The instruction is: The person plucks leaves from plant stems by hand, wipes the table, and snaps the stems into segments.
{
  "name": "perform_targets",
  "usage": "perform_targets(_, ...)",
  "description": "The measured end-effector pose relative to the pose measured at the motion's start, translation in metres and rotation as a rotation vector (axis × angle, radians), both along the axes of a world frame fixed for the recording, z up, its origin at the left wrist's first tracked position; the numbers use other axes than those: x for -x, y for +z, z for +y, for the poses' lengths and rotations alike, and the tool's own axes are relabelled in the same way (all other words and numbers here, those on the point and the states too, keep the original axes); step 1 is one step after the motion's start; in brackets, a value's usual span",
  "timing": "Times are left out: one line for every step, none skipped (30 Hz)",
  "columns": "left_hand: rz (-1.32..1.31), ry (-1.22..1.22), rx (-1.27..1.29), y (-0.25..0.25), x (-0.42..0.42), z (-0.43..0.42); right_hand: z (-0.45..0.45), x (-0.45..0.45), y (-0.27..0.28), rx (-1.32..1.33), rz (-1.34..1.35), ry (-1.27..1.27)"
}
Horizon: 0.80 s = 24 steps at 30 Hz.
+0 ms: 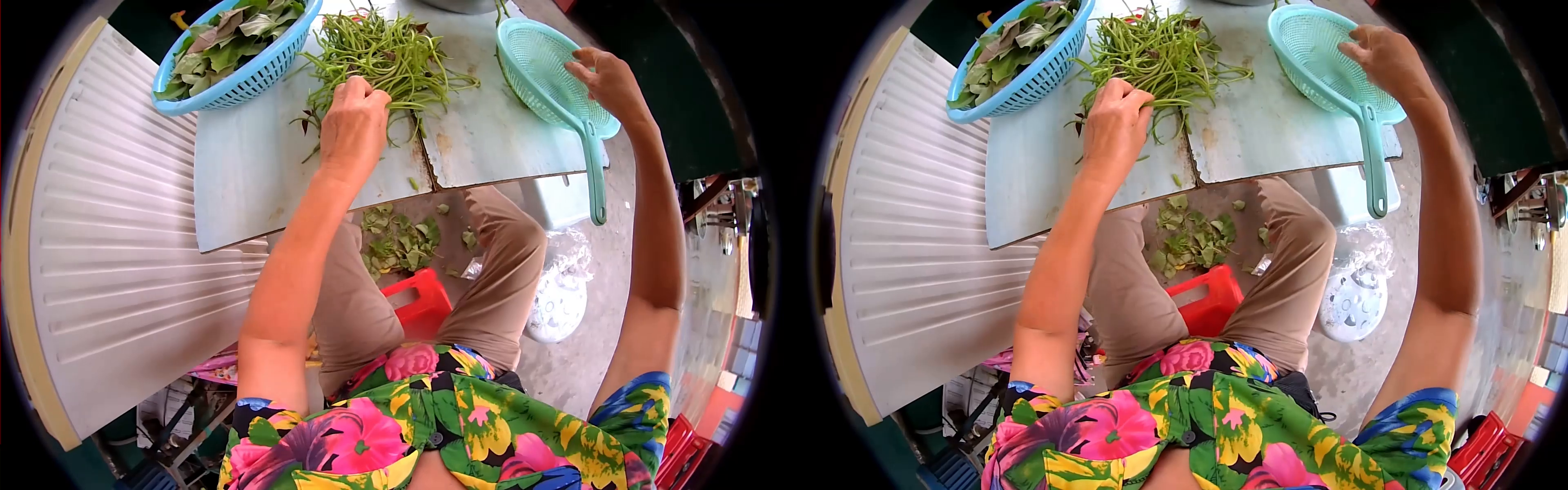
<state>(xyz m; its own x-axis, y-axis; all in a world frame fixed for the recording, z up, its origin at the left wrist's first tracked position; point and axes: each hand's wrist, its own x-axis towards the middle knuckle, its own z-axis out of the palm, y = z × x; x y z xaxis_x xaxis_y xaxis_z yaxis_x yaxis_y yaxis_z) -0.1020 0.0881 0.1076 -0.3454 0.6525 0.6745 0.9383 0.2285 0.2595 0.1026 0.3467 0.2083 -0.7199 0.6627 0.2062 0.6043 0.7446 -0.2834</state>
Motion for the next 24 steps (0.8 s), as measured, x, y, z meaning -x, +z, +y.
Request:
perform_targets(0.002, -0.007, -0.001, -0.001, 0.002, 0.0, -0.001, 0.0, -0.001, -0.1, 0.078, 0.08)
perform_targets(0.001, -0.005, 0.005, -0.002, 0.004, -0.002, -0.004, -0.002, -0.001, -0.199, 0.155, 0.159)
perform_targets(-0.046, -0.011, -0.061, -0.001, 0.005, -0.004, -0.023, -0.003, 0.005, -0.247, 0.246, 0.222)
perform_targets(-0.092, -0.018, -0.125, 0.002, 0.006, -0.008, -0.045, -0.005, 0.012, -0.241, 0.249, 0.217)
perform_targets(-0.107, -0.048, -0.148, 0.007, 0.007, -0.012, -0.068, -0.007, 0.021, -0.212, 0.271, 0.212)
perform_targets(-0.101, -0.05, -0.143, 0.013, 0.005, -0.014, -0.089, -0.01, 0.027, -0.184, 0.295, 0.208)
perform_targets(-0.201, -0.021, -0.16, 0.019, 0.003, -0.017, -0.11, -0.014, 0.031, -0.127, 0.292, 0.186)
perform_targets(-0.299, 0.01, -0.181, 0.025, 0.002, -0.019, -0.128, -0.017, 0.034, -0.072, 0.291, 0.167)
perform_targets(-0.262, 0.005, -0.188, 0.029, 0.004, -0.02, -0.142, -0.017, 0.028, 0.039, 0.416, 0.221)
perform_targets(-0.251, 0.005, -0.191, 0.033, 0.003, -0.021, -0.155, -0.018, 0.025, 0.167, 0.435, 0.236)
perform_targets(-0.452, 0.002, -0.216, 0.037, 0.001, -0.02, -0.168, -0.019, 0.021, 0.252, 0.439, 0.252)
perform_targets(-0.65, 0.0, -0.239, 0.042, 0.0, -0.02, -0.177, -0.018, 0.016, 0.336, 0.443, 0.271)
perform_targets(-0.635, 0.004, -0.241, 0.046, -0.001, -0.021, -0.183, -0.017, 0.006, 0.401, 0.429, 0.275)
perform_targets(-0.864, -0.062, -0.3, 0.049, -0.001, -0.021, -0.188, -0.016, -0.005, 0.468, 0.414, 0.278)
perform_targets(-1.095, -0.131, -0.357, 0.051, -0.002, -0.022, -0.194, -0.014, -0.014, 0.5, 0.419, 0.3)
perform_targets(-1.328, -0.202, -0.414, 0.053, -0.002, -0.023, -0.195, -0.011, -0.027, 0.544, 0.421, 0.333)
perform_targets(-1.451, -0.263, -0.466, 0.053, 0.0, -0.024, -0.197, -0.008, -0.035, 0.658, 0.39, 0.316)
perform_targets(-1.443, -0.257, -0.465, 0.052, 0.001, -0.026, -0.199, -0.003, -0.042, 0.774, 0.357, 0.298)
perform_targets(-1.552, -0.3, -0.483, 0.052, 0.002, -0.028, -0.201, 0.003, -0.047, 0.779, 0.364, 0.303)
perform_targets(-1.666, -0.346, -0.5, 0.051, 0.002, -0.029, -0.203, 0.01, -0.051, 0.93, 0.391, 0.263)
perform_targets(-1.682, -0.384, -0.496, 0.051, 0.001, -0.03, -0.204, 0.017, -0.052, 1.079, 0.416, 0.219)
perform_targets(-1.681, -0.383, -0.494, 0.052, -0.001, -0.031, -0.205, 0.024, -0.052, 1.081, 0.418, 0.219)
perform_targets(-1.717, -0.381, -0.514, 0.052, -0.003, -0.032, -0.205, 0.031, -0.051, 1.158, 0.49, 0.237)
perform_targets(-1.754, -0.378, -0.535, 0.054, -0.007, -0.033, -0.206, 0.036, -0.051, 1.236, 0.563, 0.254)
